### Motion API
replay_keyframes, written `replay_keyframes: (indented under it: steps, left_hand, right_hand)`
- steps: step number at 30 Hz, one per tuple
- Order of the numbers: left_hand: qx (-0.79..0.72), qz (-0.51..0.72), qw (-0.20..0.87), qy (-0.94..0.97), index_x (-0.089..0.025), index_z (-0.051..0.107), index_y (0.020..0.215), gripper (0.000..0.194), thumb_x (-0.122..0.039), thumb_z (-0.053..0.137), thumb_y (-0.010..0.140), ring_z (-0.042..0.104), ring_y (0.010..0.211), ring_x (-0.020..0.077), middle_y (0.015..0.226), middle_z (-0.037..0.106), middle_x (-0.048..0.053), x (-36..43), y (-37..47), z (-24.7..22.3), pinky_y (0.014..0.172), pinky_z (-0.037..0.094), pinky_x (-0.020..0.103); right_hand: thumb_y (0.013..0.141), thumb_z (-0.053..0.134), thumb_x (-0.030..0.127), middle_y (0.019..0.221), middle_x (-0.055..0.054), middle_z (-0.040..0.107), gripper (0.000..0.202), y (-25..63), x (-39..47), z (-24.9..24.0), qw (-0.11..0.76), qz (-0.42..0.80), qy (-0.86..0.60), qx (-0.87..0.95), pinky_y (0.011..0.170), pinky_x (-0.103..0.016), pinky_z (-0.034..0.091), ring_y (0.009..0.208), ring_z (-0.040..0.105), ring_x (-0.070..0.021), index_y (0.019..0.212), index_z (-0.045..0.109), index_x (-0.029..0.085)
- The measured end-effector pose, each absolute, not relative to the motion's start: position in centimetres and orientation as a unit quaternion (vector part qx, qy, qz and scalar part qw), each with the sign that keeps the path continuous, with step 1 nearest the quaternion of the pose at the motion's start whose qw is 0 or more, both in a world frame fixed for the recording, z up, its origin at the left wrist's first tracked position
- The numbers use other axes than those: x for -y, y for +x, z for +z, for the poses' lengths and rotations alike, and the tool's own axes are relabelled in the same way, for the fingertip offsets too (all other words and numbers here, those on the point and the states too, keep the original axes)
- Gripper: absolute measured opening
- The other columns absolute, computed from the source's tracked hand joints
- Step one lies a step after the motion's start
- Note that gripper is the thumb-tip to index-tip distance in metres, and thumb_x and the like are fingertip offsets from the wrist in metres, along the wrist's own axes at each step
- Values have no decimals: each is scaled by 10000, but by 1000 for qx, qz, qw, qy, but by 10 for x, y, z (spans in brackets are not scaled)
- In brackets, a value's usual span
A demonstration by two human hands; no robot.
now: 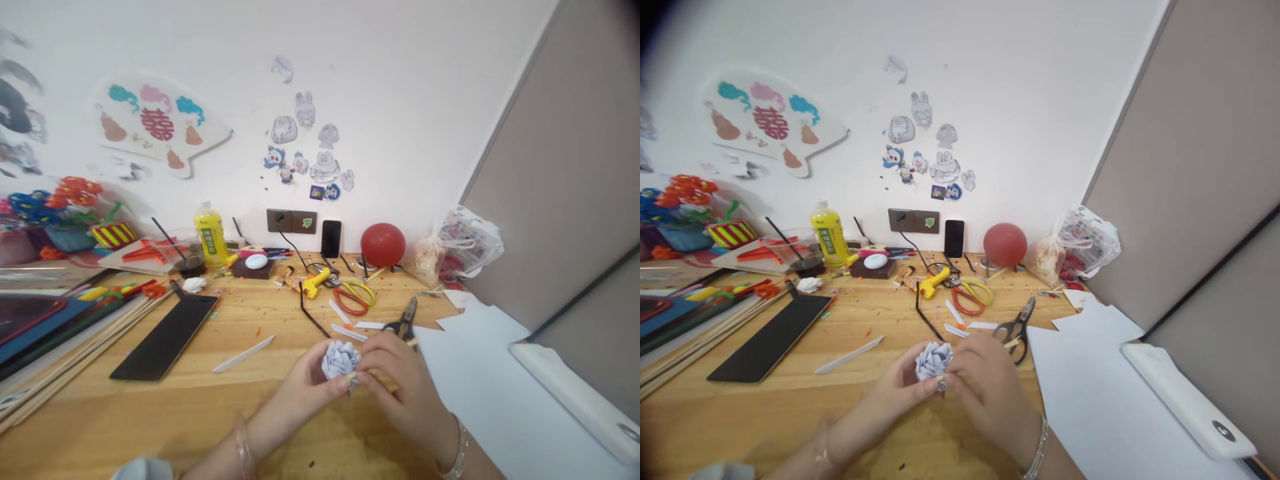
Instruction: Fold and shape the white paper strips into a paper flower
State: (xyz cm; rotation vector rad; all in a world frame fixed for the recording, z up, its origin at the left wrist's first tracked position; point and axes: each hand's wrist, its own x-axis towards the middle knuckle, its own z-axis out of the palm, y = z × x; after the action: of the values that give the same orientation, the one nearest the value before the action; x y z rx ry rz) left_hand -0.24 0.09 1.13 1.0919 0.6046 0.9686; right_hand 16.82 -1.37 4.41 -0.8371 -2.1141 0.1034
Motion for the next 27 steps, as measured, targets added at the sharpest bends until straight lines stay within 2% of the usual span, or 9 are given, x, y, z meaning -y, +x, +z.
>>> replay_keyframes:
  steps: [6, 12, 19, 27]
  left_hand:
    - [-269, 454, 691, 494, -179, 587, 954, 376, -275, 752, 630, 524, 754, 146, 846, 597, 16, -5, -1, 4, 684, 419, 263]
    - [-279, 463, 686, 487, -179, 600, 936, 386, -273, 769, 602, 540, 764, 157, 829, 612, 11, -7, -1, 3, 748, 417, 298]
    - [-284, 459, 690, 481, -170, 595, 923, 400, -267, 781, 582, 531, 740, 140, 819, 609, 6, -6, -1, 9, 741, 415, 287]
    - [-274, 454, 697, 483, -168, 599, 894, 416, -333, 786, 562, 529, 686, 131, 781, 608, 5, -5, -2, 13, 700, 419, 277]
  right_hand:
    - [859, 538, 312, 734, -16, 590, 209, 164, 11, 45, 434, 120, -377, 810, 638, -277, 455, 709, 566, -158, 688, 579, 199]
    - [823, 595, 288, 760, -18, 598, 138, 166, 9, 41, 430, 165, -399, 793, 658, -273, 477, 726, 581, -158, 724, 644, 205]
    - [836, 581, 276, 749, -13, 579, 174, 167, 8, 42, 398, 145, -402, 812, 629, -259, 469, 702, 574, -149, 691, 641, 200]
    - [865, 536, 272, 770, -22, 588, 189, 162, 14, 44, 422, 78, -393, 813, 659, -294, 464, 743, 552, -167, 701, 605, 207]
